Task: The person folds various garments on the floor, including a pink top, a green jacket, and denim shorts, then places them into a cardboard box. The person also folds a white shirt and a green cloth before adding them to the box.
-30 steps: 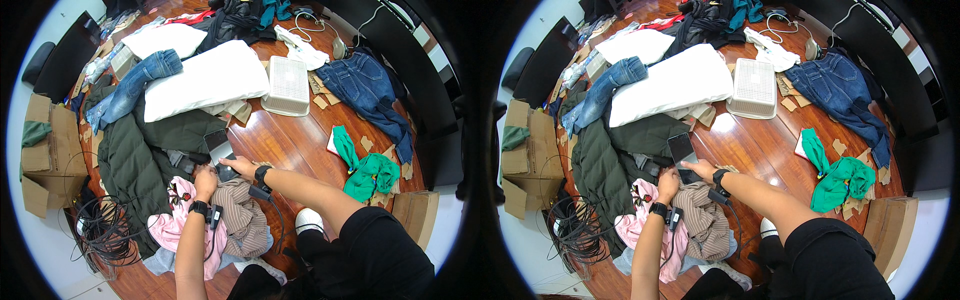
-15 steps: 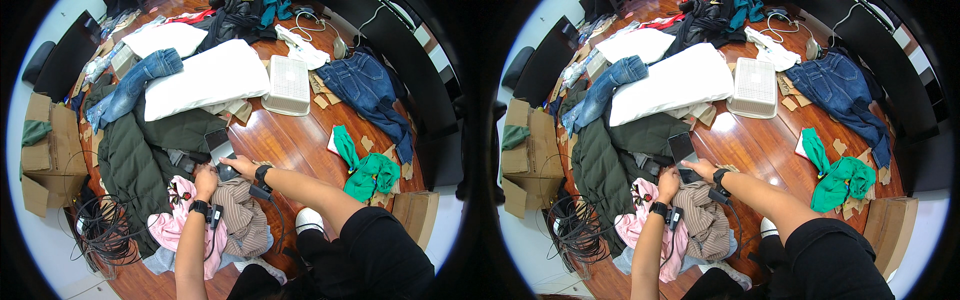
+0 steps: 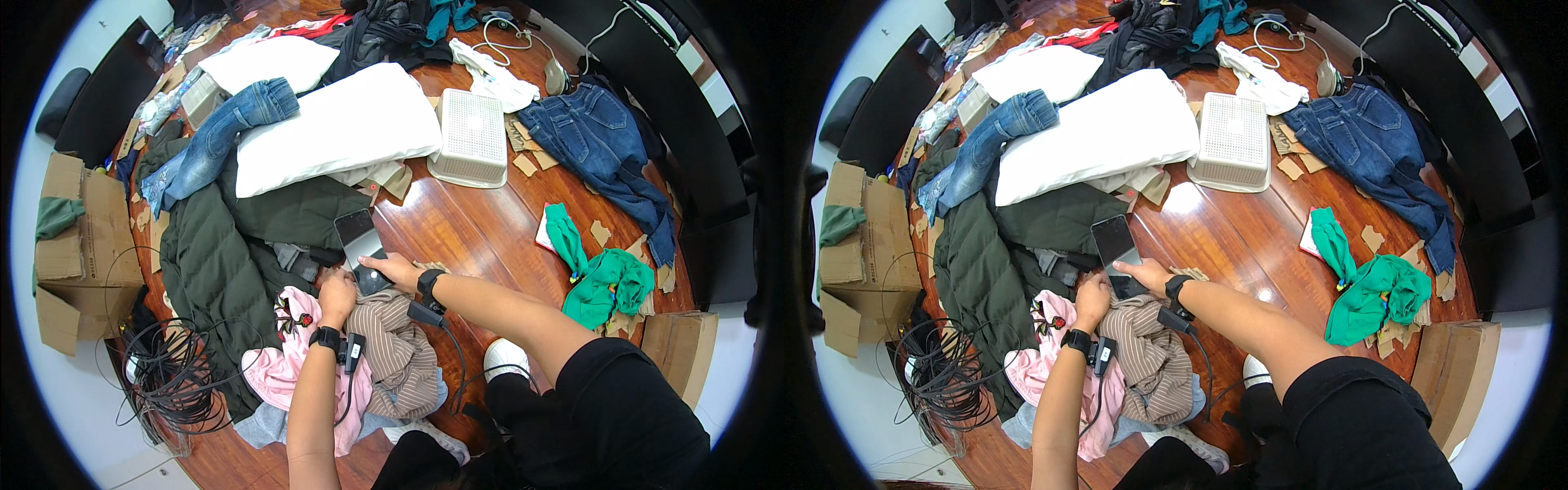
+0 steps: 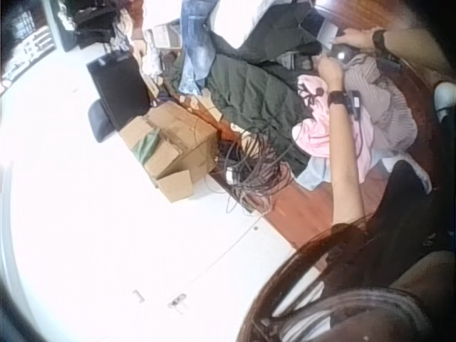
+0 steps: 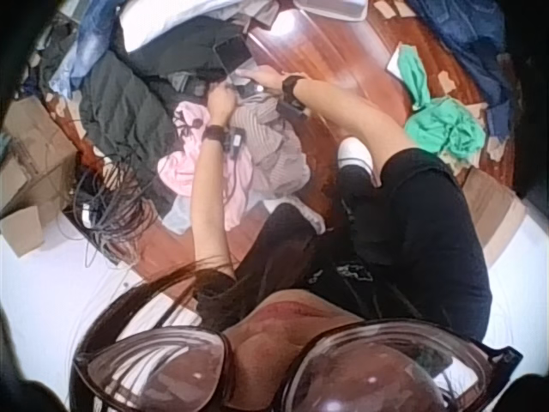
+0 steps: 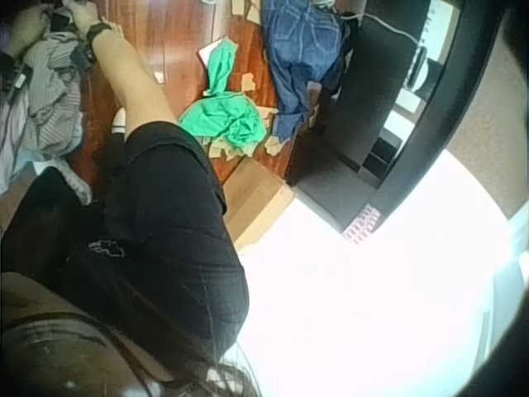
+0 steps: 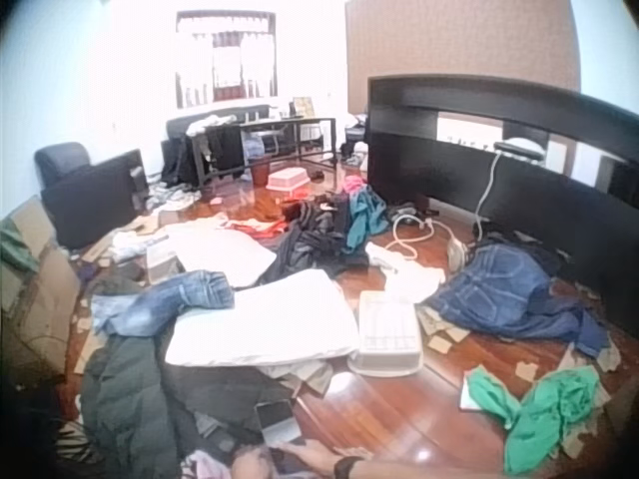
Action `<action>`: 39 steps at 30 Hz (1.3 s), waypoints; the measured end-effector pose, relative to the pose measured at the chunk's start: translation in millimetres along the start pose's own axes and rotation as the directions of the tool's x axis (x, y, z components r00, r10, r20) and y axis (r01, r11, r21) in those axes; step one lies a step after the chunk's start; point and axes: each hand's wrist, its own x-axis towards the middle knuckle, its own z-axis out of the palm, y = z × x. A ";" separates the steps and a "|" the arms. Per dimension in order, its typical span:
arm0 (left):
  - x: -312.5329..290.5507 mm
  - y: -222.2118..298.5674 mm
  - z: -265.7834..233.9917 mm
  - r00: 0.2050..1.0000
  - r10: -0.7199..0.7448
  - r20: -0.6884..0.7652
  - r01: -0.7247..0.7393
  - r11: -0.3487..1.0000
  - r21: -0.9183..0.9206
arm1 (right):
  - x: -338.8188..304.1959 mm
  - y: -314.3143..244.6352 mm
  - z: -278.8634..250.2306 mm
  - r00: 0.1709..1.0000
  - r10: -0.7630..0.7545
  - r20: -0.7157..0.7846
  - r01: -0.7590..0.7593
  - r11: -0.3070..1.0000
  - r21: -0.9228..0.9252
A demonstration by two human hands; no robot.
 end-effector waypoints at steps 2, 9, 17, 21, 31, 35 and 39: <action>0.3 -0.3 0.3 1.000 -0.002 -0.005 0.002 1.000 -0.001 | -0.5 -0.4 0.2 1.000 0.000 -0.005 0.000 1.000 0.003; 1.0 -0.8 0.9 1.000 -0.011 0.012 0.011 1.000 0.001 | -3.3 -3.1 1.5 1.000 0.007 -0.025 -0.008 0.999 -0.037; 0.4 1.1 -0.7 0.999 -0.028 0.022 0.028 1.000 0.002 | -7.2 -8.0 3.6 0.998 0.022 -0.053 -0.026 0.997 -0.075; 0.6 1.1 -0.4 0.999 -0.031 0.021 0.031 1.000 0.005 | -11.2 -10.7 5.2 1.000 0.007 -0.030 -0.009 0.999 -0.054; 1.5 -4.4 3.3 1.000 -0.001 -0.002 0.001 0.999 -0.043 | -1.8 -2.3 0.4 1.000 -0.003 -0.002 0.003 0.999 -0.044; 1.3 -3.7 2.8 1.000 0.005 -0.001 -0.005 0.999 -0.051 | 2.9 2.7 -2.2 1.000 -0.019 0.001 0.019 0.999 -0.046; 0.3 -0.8 0.8 1.000 -0.019 0.003 0.019 0.999 -0.042 | 5.0 3.5 -2.8 1.000 -0.006 -0.026 0.004 0.997 -0.078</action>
